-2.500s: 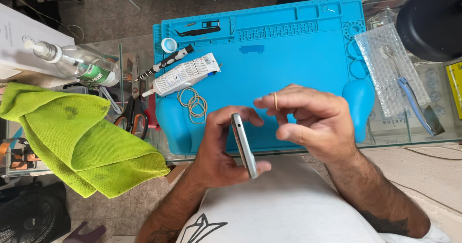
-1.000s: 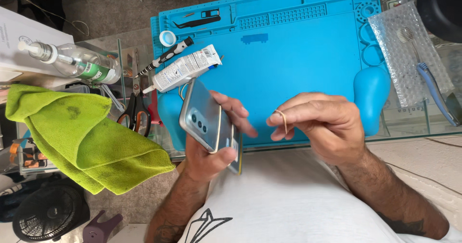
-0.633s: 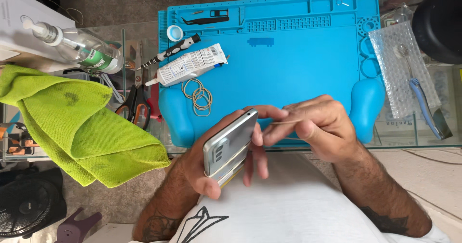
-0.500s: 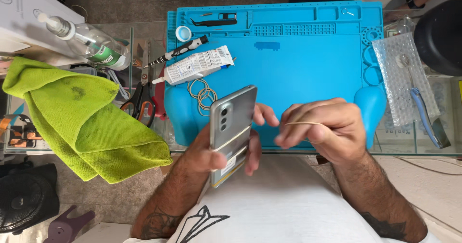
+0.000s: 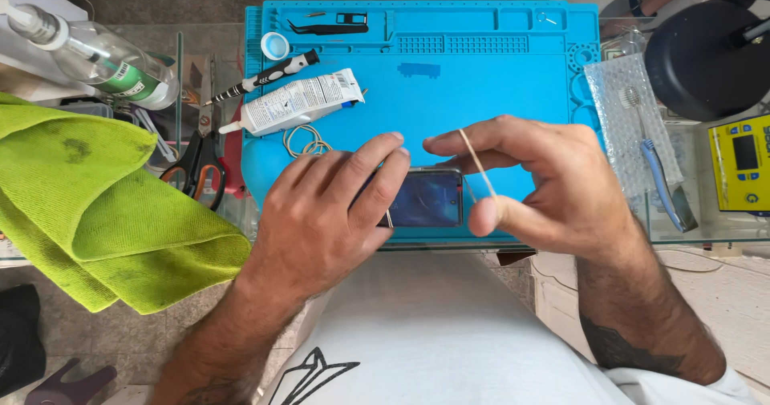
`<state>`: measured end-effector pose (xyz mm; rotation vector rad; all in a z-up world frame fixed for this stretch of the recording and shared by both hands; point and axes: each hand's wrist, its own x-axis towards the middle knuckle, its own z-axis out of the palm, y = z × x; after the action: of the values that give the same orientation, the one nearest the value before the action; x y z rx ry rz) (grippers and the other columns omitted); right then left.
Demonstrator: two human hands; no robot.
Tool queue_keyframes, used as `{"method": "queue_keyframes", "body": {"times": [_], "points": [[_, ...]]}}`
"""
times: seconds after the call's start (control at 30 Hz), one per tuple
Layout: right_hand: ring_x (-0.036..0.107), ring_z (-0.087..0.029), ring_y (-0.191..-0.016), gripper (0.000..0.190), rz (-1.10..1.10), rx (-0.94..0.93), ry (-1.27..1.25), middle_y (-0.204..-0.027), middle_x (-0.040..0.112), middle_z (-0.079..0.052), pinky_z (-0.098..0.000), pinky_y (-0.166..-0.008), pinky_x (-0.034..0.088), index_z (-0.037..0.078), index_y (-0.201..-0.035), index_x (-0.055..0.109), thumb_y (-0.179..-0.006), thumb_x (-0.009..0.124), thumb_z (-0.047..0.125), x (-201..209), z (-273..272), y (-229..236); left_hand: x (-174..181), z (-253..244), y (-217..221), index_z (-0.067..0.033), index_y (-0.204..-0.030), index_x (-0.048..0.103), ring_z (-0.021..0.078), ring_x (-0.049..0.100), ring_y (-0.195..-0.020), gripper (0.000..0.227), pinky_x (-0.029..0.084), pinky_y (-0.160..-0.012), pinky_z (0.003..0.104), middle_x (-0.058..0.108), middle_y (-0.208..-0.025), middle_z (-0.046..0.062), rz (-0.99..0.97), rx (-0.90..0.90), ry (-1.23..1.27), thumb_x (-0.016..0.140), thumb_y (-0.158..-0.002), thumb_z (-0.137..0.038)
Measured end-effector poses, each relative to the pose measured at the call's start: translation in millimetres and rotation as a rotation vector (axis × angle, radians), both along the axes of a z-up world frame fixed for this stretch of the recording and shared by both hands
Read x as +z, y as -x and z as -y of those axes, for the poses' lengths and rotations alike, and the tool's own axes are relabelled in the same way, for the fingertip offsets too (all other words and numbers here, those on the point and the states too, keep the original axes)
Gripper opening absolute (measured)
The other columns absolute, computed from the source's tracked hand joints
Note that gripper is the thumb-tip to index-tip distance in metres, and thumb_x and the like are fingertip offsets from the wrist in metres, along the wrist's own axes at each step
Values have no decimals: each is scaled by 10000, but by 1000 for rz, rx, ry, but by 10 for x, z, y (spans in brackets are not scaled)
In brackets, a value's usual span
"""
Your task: The person secures a smartphone with multiple rubber bands. They stretch and wrap the bands around the phone's length and width, creating a crisscross pattern to hold the device together.
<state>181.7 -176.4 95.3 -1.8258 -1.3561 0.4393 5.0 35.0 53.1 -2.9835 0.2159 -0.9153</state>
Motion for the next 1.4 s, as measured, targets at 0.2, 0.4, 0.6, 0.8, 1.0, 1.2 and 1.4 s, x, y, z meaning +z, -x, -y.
{"method": "queue_keyframes", "body": {"times": [0.2,0.4,0.6,0.8,1.0,1.2,1.4], "points": [[847,-208,-991,724,263,-32,-50,-1075,837,-61,-340,-824,675,45,-1221,736,-750,895,572,-196,-65,61,41,-57,26,-278,-1646,527,203,665,-876,431,565,-743,379,768,-1322,-6,12,8,-150,673,-1244,-227],[763,-160,-811,635,264,-24,66,-970,822,49,-329,-690,571,138,-1133,775,-760,895,639,-275,-152,89,16,-66,-4,-356,-1674,517,169,514,-772,489,447,-637,345,677,-1193,-58,30,9,-264,719,-1246,-236],[779,-168,-843,651,231,-52,-3,-984,824,12,-303,-739,592,108,-1148,755,-739,939,579,-258,-148,133,-25,-97,19,-176,-1669,460,151,576,-829,543,518,-697,350,762,-1097,-72,59,12,-265,806,-1251,-149],[767,-179,-877,569,213,-48,-32,-1006,814,-1,-316,-777,589,100,-1135,757,-789,977,494,-307,-162,160,-12,-114,26,-179,-1608,383,174,573,-831,488,493,-699,351,776,-1267,-29,68,-27,-274,730,-1268,-228],[851,-214,-1070,542,132,-11,-153,-1148,856,-71,-311,-933,661,66,-1135,766,-784,938,442,-267,-191,194,-55,-159,46,-207,-1633,283,221,694,-958,575,519,-784,394,821,-1325,21,170,-50,-318,687,-1341,-493],[864,-231,-1060,504,49,-24,-229,-1115,855,-96,-320,-929,667,71,-1090,729,-790,900,438,-433,-184,199,13,-154,24,-283,-1566,467,189,617,-848,424,482,-685,367,767,-1281,-1,141,-21,-348,695,-1283,-502],[806,-184,-920,445,88,-39,-167,-1063,841,-57,-312,-832,627,81,-1085,734,-845,919,406,-422,-211,209,75,-130,11,-364,-1525,569,156,540,-771,328,448,-660,332,746,-1241,-66,127,16,-365,681,-1250,-504]]}}
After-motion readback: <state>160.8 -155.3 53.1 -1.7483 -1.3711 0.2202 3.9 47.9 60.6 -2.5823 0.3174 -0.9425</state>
